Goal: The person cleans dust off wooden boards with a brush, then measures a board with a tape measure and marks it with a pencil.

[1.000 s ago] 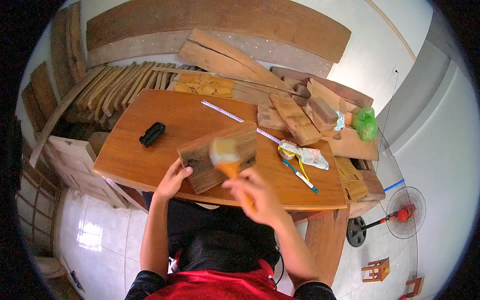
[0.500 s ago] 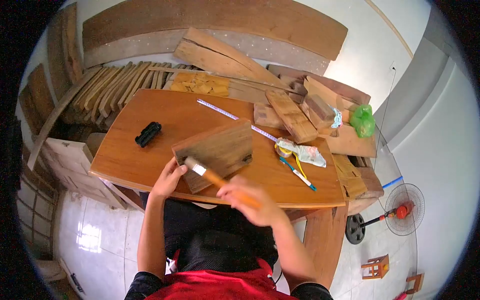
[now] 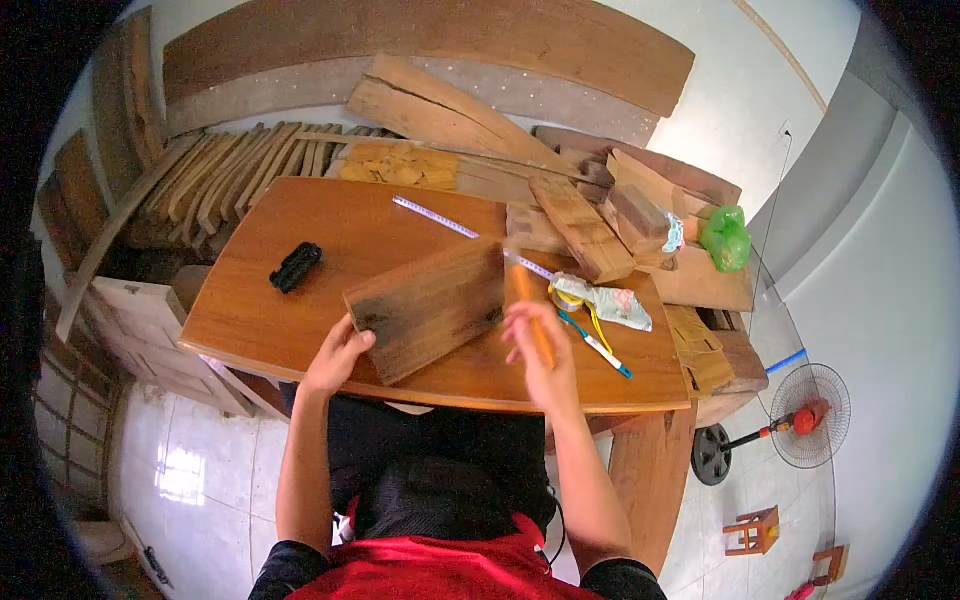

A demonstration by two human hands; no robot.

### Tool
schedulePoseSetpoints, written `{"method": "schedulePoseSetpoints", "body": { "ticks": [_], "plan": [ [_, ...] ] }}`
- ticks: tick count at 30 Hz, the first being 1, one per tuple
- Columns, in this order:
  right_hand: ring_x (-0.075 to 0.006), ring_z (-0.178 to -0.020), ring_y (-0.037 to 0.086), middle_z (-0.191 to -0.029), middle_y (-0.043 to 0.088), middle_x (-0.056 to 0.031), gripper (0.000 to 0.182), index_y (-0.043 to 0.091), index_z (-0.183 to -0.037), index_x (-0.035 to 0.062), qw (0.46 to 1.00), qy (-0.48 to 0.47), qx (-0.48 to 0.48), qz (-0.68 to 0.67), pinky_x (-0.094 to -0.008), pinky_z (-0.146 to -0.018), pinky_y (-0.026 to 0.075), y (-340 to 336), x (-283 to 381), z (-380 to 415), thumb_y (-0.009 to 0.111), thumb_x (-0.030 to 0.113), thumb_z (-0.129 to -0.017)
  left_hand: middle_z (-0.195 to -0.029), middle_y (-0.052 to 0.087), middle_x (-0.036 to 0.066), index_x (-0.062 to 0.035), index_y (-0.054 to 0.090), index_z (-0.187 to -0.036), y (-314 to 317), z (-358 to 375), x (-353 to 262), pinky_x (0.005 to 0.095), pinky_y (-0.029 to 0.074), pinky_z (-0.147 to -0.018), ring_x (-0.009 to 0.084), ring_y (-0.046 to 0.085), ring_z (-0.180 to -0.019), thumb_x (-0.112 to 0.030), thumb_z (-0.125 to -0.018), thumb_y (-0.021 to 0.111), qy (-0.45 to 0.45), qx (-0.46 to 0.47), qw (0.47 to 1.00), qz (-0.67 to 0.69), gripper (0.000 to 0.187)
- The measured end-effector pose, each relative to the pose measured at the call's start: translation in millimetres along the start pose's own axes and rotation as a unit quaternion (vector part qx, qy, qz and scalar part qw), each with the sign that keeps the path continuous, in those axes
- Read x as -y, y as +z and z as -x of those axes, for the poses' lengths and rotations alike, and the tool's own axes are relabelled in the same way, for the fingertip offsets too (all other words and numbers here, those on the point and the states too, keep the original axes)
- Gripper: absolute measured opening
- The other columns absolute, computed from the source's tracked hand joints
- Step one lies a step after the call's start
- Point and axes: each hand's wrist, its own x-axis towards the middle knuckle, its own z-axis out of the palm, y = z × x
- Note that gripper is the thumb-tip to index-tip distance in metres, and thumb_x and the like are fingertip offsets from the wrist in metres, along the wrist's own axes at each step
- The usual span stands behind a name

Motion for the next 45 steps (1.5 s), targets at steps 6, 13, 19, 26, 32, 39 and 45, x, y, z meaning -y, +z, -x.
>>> {"method": "schedulePoseSetpoints", "body": {
  "ticks": [6,13,19,26,32,39,45],
  "plan": [
    [-0.0165,-0.093,0.065,-0.115,0.061,-0.0089,0.022,0.058,-0.121,0.0074,0.975,0.05,0.21,-0.062,-0.0282,-0.069,0.054,9.1,14.3,23.6,0.048,0.02,-0.106,-0.14,0.052,0.01,0.0033,0.042,-0.145,-5.7,-2.3,8.6,0.0338,0.032,-0.113,0.0189,0.046,-0.129,-0.023,-0.097,0.063,-0.017,0.0,0.999,0.033,0.059],
    [-0.0171,-0.097,0.064,-0.109,0.064,-0.0094,0.029,0.058,-0.119,0.0075,0.993,0.028,0.11,-0.022,-0.0317,-0.072,0.056,-4.9,4.1,10.3,0.047,0.031,-0.107,-0.14,0.052,0.01,0.0036,0.041,-0.146,-1.9,-0.2,5.9,0.0332,0.031,-0.113,0.0189,0.045,-0.13,-0.024,-0.097,0.064,0.031,0.028,0.999,0.012,0.061],
    [-0.0225,-0.097,0.066,-0.107,0.068,-0.0162,0.036,0.058,-0.116,0.0055,0.996,0.016,0.041,-0.083,-0.0357,-0.07,0.057,-9.7,-5.1,5.3,0.047,0.039,-0.106,-0.141,0.051,0.01,0.0041,0.041,-0.146,-1.0,1.4,3.5,0.0339,0.03,-0.114,0.0194,0.045,-0.131,-0.025,-0.097,0.064,-0.003,0.003,1.0,0.002,0.062],
    [-0.0174,-0.112,0.061,-0.125,0.063,-0.008,0.027,0.061,-0.121,0.0058,0.966,0.032,0.255,-0.011,-0.0308,-0.081,0.054,10.7,5.9,28.6,0.05,0.024,-0.106,-0.142,0.051,0.011,0.0033,0.042,-0.146,-6.8,-3.3,13.2,0.0357,0.03,-0.114,0.022,0.044,-0.132,-0.025,-0.097,0.062,-0.013,-0.009,1.0,0.027,0.06],
    [-0.0161,-0.103,0.06,-0.117,0.065,-0.0078,0.027,0.06,-0.126,0.0061,0.997,-0.014,0.075,0.025,-0.031,-0.084,0.052,9.1,-9.4,18.7,0.052,0.019,-0.104,-0.139,0.053,0.01,0.0034,0.041,-0.145,-1.7,-0.7,2.7,0.0338,0.032,-0.112,0.0192,0.046,-0.129,-0.025,-0.097,0.064,0.011,0.003,1.0,0.019,0.06],
    [-0.0195,-0.104,0.064,-0.115,0.069,-0.0102,0.028,0.064,-0.12,0.0023,0.993,-0.003,0.11,-0.046,-0.0317,-0.087,0.05,25.0,-6.2,29.4,0.05,0.02,-0.103,-0.138,0.054,0.009,0.0033,0.043,-0.144,-6.7,-3.5,14.4,0.0328,0.033,-0.111,0.0181,0.047,-0.128,-0.024,-0.097,0.064,-0.009,-0.011,0.998,0.057,0.058],
    [-0.0179,-0.103,0.064,-0.11,0.07,-0.0095,0.03,0.067,-0.112,0.0024,0.984,0.007,0.177,-0.007,-0.0317,-0.084,0.05,33.3,-1.0,34.0,0.046,0.022,-0.102,-0.14,0.053,0.009,0.0037,0.042,-0.145,-2.5,-1.1,10.2,0.0324,0.032,-0.112,0.0184,0.046,-0.129,-0.026,-0.099,0.061,-0.011,-0.03,0.998,0.052,0.058]
  ]
}}
